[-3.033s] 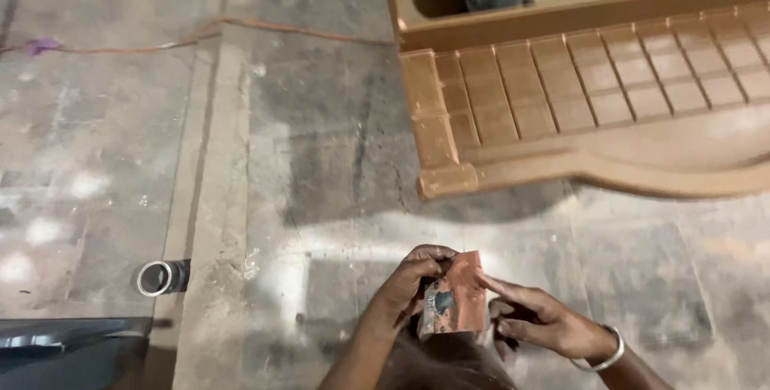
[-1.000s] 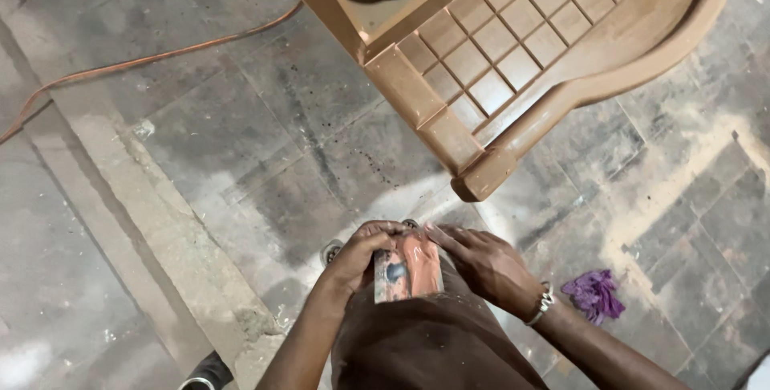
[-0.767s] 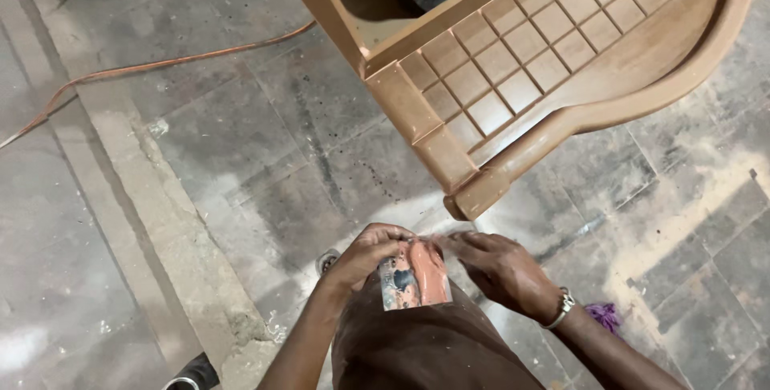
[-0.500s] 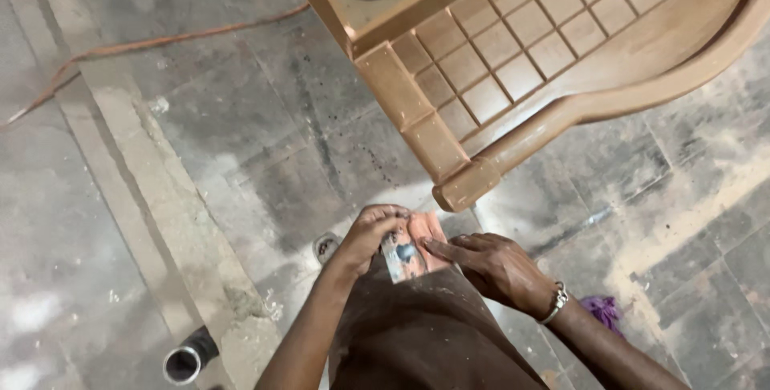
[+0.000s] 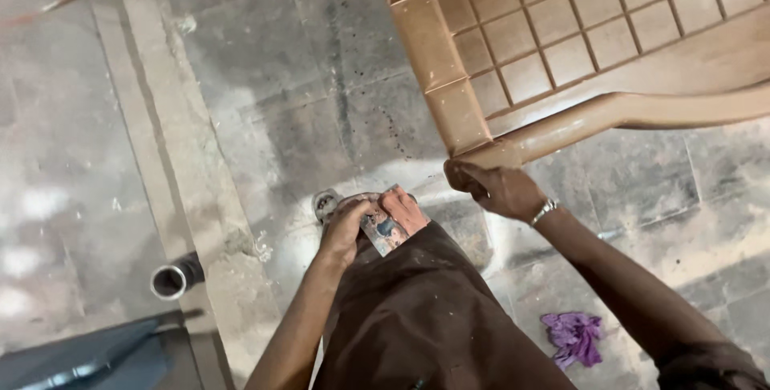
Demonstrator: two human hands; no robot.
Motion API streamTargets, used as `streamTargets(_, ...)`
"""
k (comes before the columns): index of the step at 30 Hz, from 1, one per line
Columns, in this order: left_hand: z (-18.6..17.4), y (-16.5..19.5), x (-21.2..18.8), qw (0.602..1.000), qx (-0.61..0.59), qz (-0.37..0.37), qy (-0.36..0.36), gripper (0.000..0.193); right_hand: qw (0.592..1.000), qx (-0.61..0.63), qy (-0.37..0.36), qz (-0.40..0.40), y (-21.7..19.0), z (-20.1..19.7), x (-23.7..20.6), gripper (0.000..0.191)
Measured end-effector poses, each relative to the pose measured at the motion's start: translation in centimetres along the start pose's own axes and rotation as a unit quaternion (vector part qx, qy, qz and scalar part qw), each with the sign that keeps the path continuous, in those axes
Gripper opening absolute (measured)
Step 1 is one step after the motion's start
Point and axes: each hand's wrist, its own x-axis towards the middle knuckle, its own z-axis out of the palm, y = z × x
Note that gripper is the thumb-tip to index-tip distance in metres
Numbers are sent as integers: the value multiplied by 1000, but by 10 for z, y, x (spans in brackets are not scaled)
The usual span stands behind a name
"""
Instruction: The person applies pink wood filler to a wooden headboard using a small rectangular tool. They repeatedly scoop filler from a container and spread it along the edges and panels of the headboard, smoothing the surface.
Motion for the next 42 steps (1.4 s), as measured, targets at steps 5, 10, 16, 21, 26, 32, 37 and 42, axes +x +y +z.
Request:
streamTargets(5, -10, -13, -15, 999, -40, 1, 29, 20, 995, -63, 23, -73, 2, 9, -2, 51)
streamTargets(10, -8, -29, -21, 994, -65, -17, 81, 17, 982, -115, -141, -47, 0, 12, -20, 64)
streamTargets(16, -6, -52, -38, 992, -73, 40, 99, 14, 991, 105, -87, 0, 14, 8, 5, 71)
streamTargets(21, 25, -91, -65, 957, -207, 130, 155, 16, 965, -187, -71, -171, 40, 18, -15, 65)
streamTargets(26, 64, -135, -97, 943, -257, 146, 155, 21, 968, -70, -53, -237, 60, 10, -5, 59)
streamTargets(32, 74, -174, -133, 920, -293, 185, 183, 22, 926, -199, 7, -321, 59, 8, 3, 60)
streamTargets(37, 82, -194, -145, 910, -309, 194, 197, 21, 816, -331, 68, -469, 55, 0, -12, 65)
streamTargets(42, 100, -197, -140, 914, -316, 177, 184, 23, 898, -173, 8, -405, 53, -8, -4, 57)
